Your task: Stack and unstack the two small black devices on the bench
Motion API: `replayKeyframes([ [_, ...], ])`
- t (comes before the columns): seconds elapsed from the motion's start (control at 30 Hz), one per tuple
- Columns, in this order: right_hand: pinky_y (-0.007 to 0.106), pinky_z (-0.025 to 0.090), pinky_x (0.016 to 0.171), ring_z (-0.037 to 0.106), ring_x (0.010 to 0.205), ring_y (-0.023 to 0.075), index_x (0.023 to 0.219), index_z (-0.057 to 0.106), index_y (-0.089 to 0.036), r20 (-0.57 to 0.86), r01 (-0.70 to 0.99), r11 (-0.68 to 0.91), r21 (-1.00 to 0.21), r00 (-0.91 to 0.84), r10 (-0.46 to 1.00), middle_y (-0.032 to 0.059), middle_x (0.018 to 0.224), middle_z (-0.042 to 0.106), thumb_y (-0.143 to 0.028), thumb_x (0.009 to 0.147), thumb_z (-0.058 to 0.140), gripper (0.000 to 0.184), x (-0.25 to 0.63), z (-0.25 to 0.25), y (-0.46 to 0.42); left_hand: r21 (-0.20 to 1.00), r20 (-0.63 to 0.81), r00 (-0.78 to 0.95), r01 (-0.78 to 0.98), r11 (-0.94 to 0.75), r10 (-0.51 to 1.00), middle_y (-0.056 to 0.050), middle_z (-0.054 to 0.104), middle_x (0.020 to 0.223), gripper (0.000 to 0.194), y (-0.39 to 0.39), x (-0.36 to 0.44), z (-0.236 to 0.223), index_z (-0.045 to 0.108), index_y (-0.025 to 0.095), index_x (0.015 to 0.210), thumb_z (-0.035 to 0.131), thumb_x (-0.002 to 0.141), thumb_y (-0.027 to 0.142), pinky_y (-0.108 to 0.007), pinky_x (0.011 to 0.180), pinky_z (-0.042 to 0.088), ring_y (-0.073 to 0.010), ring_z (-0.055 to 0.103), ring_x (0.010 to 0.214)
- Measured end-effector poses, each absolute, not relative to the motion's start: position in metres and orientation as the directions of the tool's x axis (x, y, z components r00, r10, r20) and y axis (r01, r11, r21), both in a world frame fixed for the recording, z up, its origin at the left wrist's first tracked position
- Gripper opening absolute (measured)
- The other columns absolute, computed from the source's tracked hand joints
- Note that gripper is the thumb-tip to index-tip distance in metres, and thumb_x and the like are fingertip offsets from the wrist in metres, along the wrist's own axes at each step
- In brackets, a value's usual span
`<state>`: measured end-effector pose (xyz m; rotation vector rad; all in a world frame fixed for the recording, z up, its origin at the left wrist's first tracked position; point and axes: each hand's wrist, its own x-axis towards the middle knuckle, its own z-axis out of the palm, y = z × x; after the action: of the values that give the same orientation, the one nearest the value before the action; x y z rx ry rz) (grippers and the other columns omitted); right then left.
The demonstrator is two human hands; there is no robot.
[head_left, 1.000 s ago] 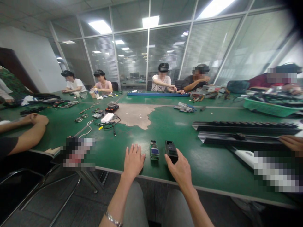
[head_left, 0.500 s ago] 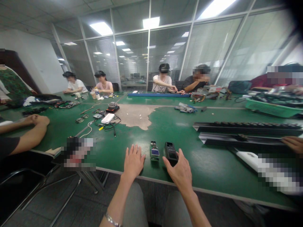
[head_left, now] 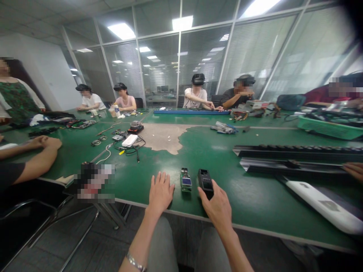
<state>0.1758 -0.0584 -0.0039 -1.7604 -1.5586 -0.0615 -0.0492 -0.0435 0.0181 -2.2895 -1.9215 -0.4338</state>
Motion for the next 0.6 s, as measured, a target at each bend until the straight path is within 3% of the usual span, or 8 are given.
replayKeyframes([
  [0.37, 0.04, 0.044, 0.095, 0.059, 0.11, 0.0294, 0.129, 0.056, -0.015, 0.42, 0.73, 0.045, -0.683, 0.342, 0.841, 0.0151, 0.121, 0.064, -0.062, 0.084, 0.05, 0.066, 0.158, 0.032, -0.059, 0.097, 0.317, 0.143, 0.978, -0.183, 0.937, -0.01, 0.045, 0.149, 0.051, -0.046, -0.049, 0.021, 0.048, 0.02, 0.14, 0.032, 0.099, 0.045, -0.057, 0.116, 0.02, -0.0313, 0.025, 0.144],
  [0.6, 0.041, 0.044, 0.095, 0.059, 0.111, 0.0306, 0.13, 0.054, -0.009, 0.482, 0.773, 0.134, -0.62, 0.24, 0.842, 0.0194, 0.119, 0.064, -0.06, 0.085, 0.052, 0.068, 0.115, 0.048, -0.048, 0.1, 0.319, 0.14, 0.979, -0.18, 0.937, -0.011, 0.044, 0.149, 0.051, -0.045, -0.05, 0.018, 0.047, 0.019, 0.14, 0.033, 0.099, 0.045, -0.055, 0.116, 0.023, -0.0304, 0.028, 0.143],
])
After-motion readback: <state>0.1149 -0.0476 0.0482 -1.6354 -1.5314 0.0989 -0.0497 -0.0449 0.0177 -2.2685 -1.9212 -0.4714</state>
